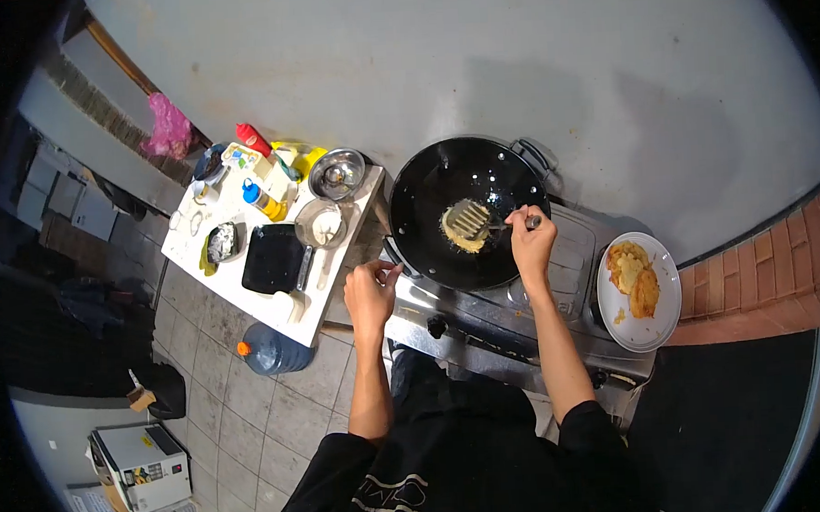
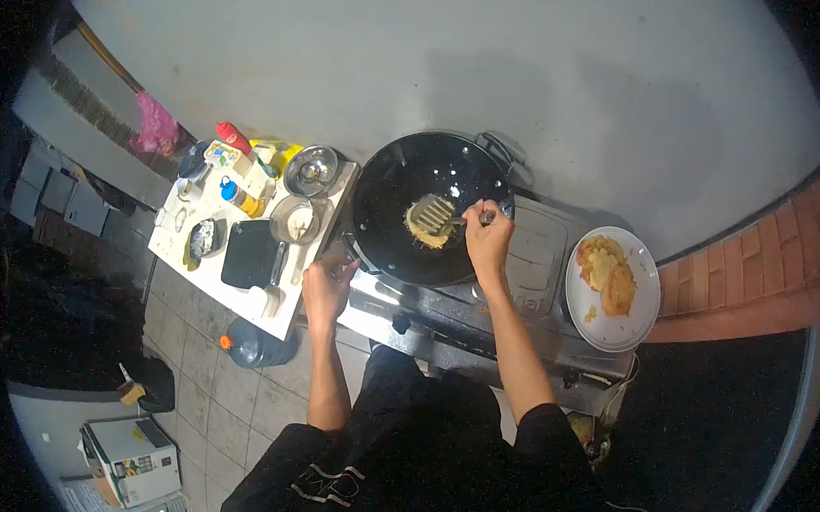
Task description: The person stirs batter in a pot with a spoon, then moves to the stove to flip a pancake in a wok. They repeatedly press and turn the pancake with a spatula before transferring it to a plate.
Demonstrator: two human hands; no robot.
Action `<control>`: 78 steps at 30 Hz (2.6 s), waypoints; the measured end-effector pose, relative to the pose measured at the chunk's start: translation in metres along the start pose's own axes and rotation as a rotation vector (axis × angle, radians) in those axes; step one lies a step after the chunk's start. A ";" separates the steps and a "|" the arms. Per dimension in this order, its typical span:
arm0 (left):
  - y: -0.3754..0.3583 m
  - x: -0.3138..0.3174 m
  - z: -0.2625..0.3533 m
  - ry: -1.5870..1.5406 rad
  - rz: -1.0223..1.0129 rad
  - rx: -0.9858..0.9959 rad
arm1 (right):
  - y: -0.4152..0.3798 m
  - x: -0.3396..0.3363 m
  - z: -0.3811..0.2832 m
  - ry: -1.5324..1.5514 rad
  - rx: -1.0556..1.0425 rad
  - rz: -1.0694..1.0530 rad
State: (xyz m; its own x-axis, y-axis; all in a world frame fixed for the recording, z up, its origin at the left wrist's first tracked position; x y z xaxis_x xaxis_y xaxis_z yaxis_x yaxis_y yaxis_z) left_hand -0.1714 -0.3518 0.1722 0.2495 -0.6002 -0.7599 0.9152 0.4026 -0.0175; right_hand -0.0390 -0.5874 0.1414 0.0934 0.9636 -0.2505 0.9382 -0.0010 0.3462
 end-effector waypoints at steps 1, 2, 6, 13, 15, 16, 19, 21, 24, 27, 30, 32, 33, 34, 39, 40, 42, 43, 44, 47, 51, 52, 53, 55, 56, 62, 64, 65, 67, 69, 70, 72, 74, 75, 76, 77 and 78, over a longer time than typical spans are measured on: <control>-0.001 0.001 -0.001 -0.008 -0.008 -0.004 | 0.001 0.000 0.004 0.002 -0.021 0.008; -0.002 0.002 -0.002 -0.010 -0.006 -0.012 | 0.000 -0.001 0.007 0.003 -0.021 0.000; 0.000 0.001 -0.001 -0.005 -0.026 -0.034 | 0.003 -0.002 0.010 0.108 0.062 -0.007; -0.003 0.002 -0.001 -0.044 -0.019 -0.019 | 0.004 -0.010 0.010 0.162 0.082 0.037; -0.005 0.002 -0.001 -0.049 -0.013 -0.028 | -0.003 -0.010 0.008 0.046 0.072 0.041; -0.004 0.002 -0.003 -0.050 -0.014 -0.026 | -0.003 -0.010 0.008 0.044 0.072 0.043; -0.003 0.003 -0.002 -0.056 -0.013 -0.010 | -0.009 -0.012 -0.001 -0.078 0.012 0.014; -0.004 0.001 -0.001 -0.046 -0.037 -0.043 | -0.009 -0.011 -0.004 -0.049 -0.010 0.017; -0.004 0.001 -0.001 -0.048 -0.014 -0.008 | -0.011 -0.013 -0.006 -0.039 0.000 0.012; -0.004 0.002 -0.003 -0.053 -0.026 -0.012 | -0.010 -0.014 -0.001 -0.045 0.056 -0.014; -0.003 0.002 -0.004 -0.059 -0.029 -0.023 | -0.010 -0.015 0.001 0.077 0.139 -0.046; -0.004 0.003 -0.006 -0.062 -0.006 0.000 | -0.009 -0.016 -0.001 0.182 0.190 -0.063; -0.004 0.004 -0.007 -0.066 0.001 0.001 | -0.008 -0.017 -0.002 0.224 0.160 -0.052; -0.004 0.005 -0.008 -0.069 0.001 0.005 | -0.006 -0.018 -0.003 0.268 0.130 -0.041; -0.005 0.003 -0.004 -0.058 -0.022 -0.032 | -0.002 -0.025 -0.014 0.307 0.100 -0.027; -0.006 0.002 -0.004 -0.064 -0.016 -0.023 | -0.004 -0.027 -0.017 0.287 0.105 -0.049; -0.006 0.002 -0.003 -0.068 -0.008 -0.013 | -0.007 -0.028 -0.017 0.271 0.109 -0.070; -0.007 0.002 -0.003 -0.071 -0.015 -0.029 | -0.009 -0.029 -0.016 0.223 0.124 -0.077; -0.007 0.002 -0.004 -0.073 -0.024 -0.046 | -0.012 -0.030 -0.015 0.175 0.141 -0.083; -0.008 0.003 -0.006 -0.070 -0.024 -0.046 | -0.016 -0.033 -0.018 0.169 0.198 -0.100; -0.009 0.004 -0.007 -0.069 -0.010 -0.003 | -0.016 -0.033 0.000 0.037 0.128 -0.108; -0.008 0.004 -0.007 -0.057 -0.003 0.008 | -0.015 -0.032 -0.002 0.004 0.055 -0.092; -0.007 0.003 -0.007 -0.045 0.005 0.020 | -0.013 -0.031 -0.005 -0.029 -0.018 -0.077; -0.006 0.003 -0.007 -0.040 0.014 0.029 | -0.013 -0.032 -0.008 -0.028 0.001 -0.104; -0.006 0.002 -0.007 -0.035 0.024 0.038 | -0.012 -0.031 -0.009 -0.027 0.019 -0.132; -0.004 -0.001 -0.006 -0.052 -0.004 0.053 | -0.007 -0.027 -0.013 -0.063 -0.052 -0.126; -0.003 0.002 -0.010 -0.043 0.007 0.073 | -0.004 -0.027 -0.009 -0.074 -0.068 -0.117; -0.003 0.003 -0.011 -0.035 0.014 0.092 | -0.004 -0.027 -0.008 -0.088 -0.081 -0.109; -0.003 0.002 -0.010 -0.034 0.017 0.102 | -0.004 -0.030 -0.011 -0.051 -0.016 -0.089; -0.001 0.001 -0.009 -0.037 0.027 0.111 | 0.000 -0.033 -0.008 -0.013 0.041 -0.073; -0.001 0.000 -0.010 -0.041 0.028 0.127 | 0.005 -0.037 -0.002 0.031 0.025 -0.013; 0.002 0.000 -0.012 -0.044 0.035 0.140 | 0.011 -0.039 -0.004 0.079 0.006 0.042; 0.004 0.001 -0.015 -0.081 0.035 0.149 | 0.015 -0.042 -0.021 0.165 0.149 -0.018; 0.004 0.001 -0.015 -0.081 0.033 0.148 | 0.019 -0.039 -0.016 0.185 0.086 -0.031; 0.005 0.001 -0.015 -0.083 0.032 0.148 | 0.020 -0.037 -0.009 0.185 0.087 -0.031; 0.006 0.001 -0.015 -0.085 0.031 0.148 | 0.021 -0.034 -0.004 0.174 0.069 -0.073; 0.005 0.000 -0.014 -0.084 0.033 0.148 | 0.023 -0.031 -0.003 0.162 0.050 -0.116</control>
State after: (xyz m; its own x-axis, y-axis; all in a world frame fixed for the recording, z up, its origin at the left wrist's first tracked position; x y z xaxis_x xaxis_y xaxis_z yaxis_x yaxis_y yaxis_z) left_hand -0.1709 -0.3398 0.1625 0.3001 -0.6467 -0.7013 0.9412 0.3205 0.1071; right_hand -0.0218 -0.6168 0.1601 -0.0676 0.9884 -0.1358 0.9553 0.1034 0.2769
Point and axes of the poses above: each hand's wrist, its own y-axis towards the middle knuckle, its own x-axis out of the palm, z = x × y, the point moved 2 cm from there along y, towards the middle knuckle, and after that the axes turned 12 degrees about -z, right-handed, at the moved point
